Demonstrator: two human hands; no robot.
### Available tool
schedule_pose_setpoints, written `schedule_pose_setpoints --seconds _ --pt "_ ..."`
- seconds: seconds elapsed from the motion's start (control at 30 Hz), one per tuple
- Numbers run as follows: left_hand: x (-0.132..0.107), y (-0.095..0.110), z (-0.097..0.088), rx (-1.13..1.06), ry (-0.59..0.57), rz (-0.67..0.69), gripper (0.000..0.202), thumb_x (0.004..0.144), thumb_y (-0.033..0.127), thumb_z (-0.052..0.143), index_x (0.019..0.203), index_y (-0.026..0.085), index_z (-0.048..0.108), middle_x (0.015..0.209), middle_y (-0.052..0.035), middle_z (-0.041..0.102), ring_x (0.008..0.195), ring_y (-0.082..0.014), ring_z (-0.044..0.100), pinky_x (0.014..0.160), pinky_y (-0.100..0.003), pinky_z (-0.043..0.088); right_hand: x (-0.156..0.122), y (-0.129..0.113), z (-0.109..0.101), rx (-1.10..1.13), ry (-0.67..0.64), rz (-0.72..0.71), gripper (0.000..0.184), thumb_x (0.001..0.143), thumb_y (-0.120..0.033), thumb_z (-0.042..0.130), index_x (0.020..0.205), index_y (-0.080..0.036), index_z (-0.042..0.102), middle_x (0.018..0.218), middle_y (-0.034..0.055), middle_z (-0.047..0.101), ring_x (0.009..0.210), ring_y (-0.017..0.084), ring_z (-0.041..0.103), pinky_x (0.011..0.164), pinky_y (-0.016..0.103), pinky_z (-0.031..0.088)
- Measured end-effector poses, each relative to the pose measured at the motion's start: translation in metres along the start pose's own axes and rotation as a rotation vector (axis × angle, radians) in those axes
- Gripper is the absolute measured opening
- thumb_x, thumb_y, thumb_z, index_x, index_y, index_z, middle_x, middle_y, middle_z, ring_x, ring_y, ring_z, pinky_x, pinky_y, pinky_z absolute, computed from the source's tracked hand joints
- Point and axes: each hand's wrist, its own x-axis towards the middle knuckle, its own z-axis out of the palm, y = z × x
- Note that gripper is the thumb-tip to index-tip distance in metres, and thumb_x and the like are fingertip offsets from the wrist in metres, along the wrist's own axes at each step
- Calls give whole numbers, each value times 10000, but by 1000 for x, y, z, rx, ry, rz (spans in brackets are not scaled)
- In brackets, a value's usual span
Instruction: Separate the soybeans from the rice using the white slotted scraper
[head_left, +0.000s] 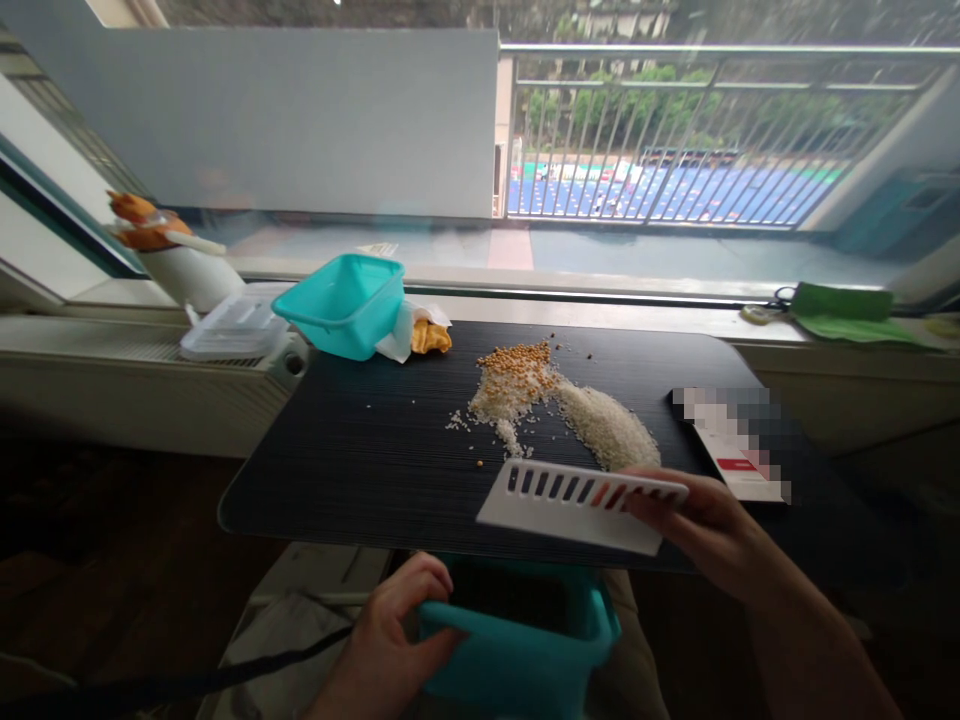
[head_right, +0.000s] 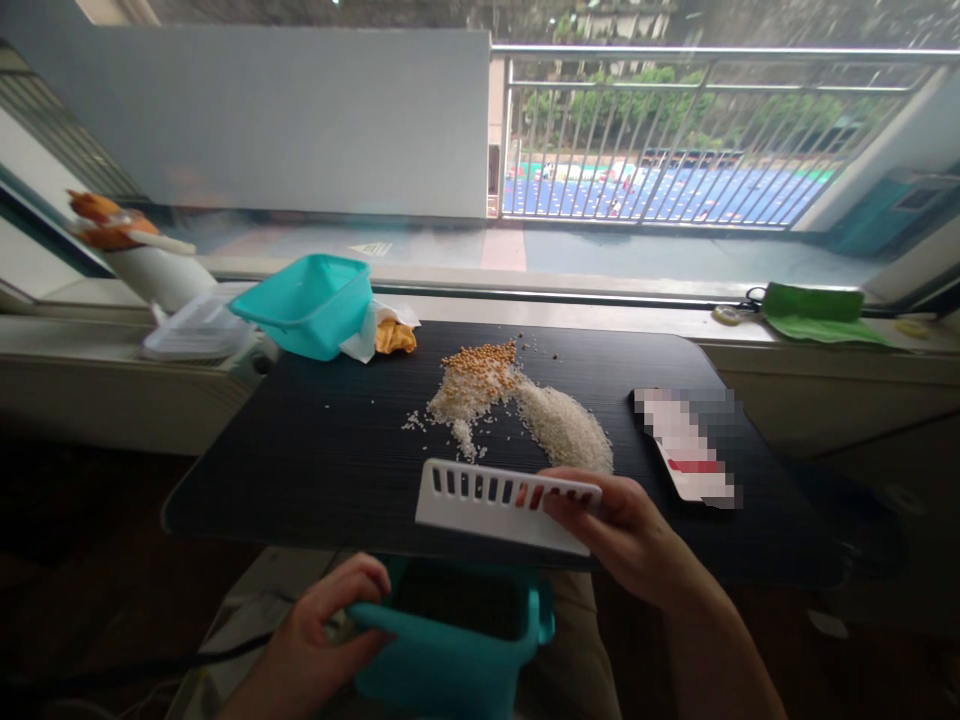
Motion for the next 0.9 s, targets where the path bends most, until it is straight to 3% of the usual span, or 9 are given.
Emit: schedule_pose_setpoints --seconds 0.07,0.17,0.33,0.5,0.6,0.77,0.9 --pt "-1 1 -1 9 11 -33 154 686 66 611 610 191 560 788 -4 592 749 -178 630 666 -224 463 10 0 2 -37 145 -71 258 834 -421 700 985 -226 776 903 36 797 787 191 726 677 218 571" --pt "-2 2 -3 11 22 -51 154 689 77 610 598 190 558 790 -8 598 760 -183 637 677 -226 466 25 3 9 -126 203 -140 282 840 -432 686 989 -210 777 931 51 791 843 220 722 732 262 574" --pt "-4 1 -8 12 62 -48 141 708 126 621 598 192 562 785 -13 601 747 -185 636 666 -228 469 32 3 20 -160 95 -168 317 866 -443 647 1034 -201 766 967 66 786 891 240 720 790 304 571" --pt "-6 -8 -15 52 125 -3 150 711 139 616 589 195 551 760 -8 602 714 -178 624 650 -229 471 17 -10 22 -238 -89 -169 256 897 -403 616 975 -218 775 855 27 771 730 160 684 619 190 530" --pt "-7 -13 -20 80 157 36 154 739 183 631 601 195 563 754 -7 605 706 -178 622 651 -235 470 6 -11 23 -194 -164 -142 253 903 -397 609 969 -217 774 814 24 763 674 146 659 570 180 510" --pt "-9 -11 -24 98 199 -5 150 719 204 656 587 195 585 781 -8 623 725 -185 629 668 -238 471 -5 8 35 41 72 -168 216 853 -405 678 956 -245 781 918 27 789 828 183 703 720 219 546" --pt "-14 -6 -26 105 219 -4 107 699 205 673 612 195 612 807 -14 637 766 -199 637 706 -248 480 -14 17 49 100 222 -178 230 813 -426 714 909 -232 791 876 32 793 793 198 708 703 252 549"
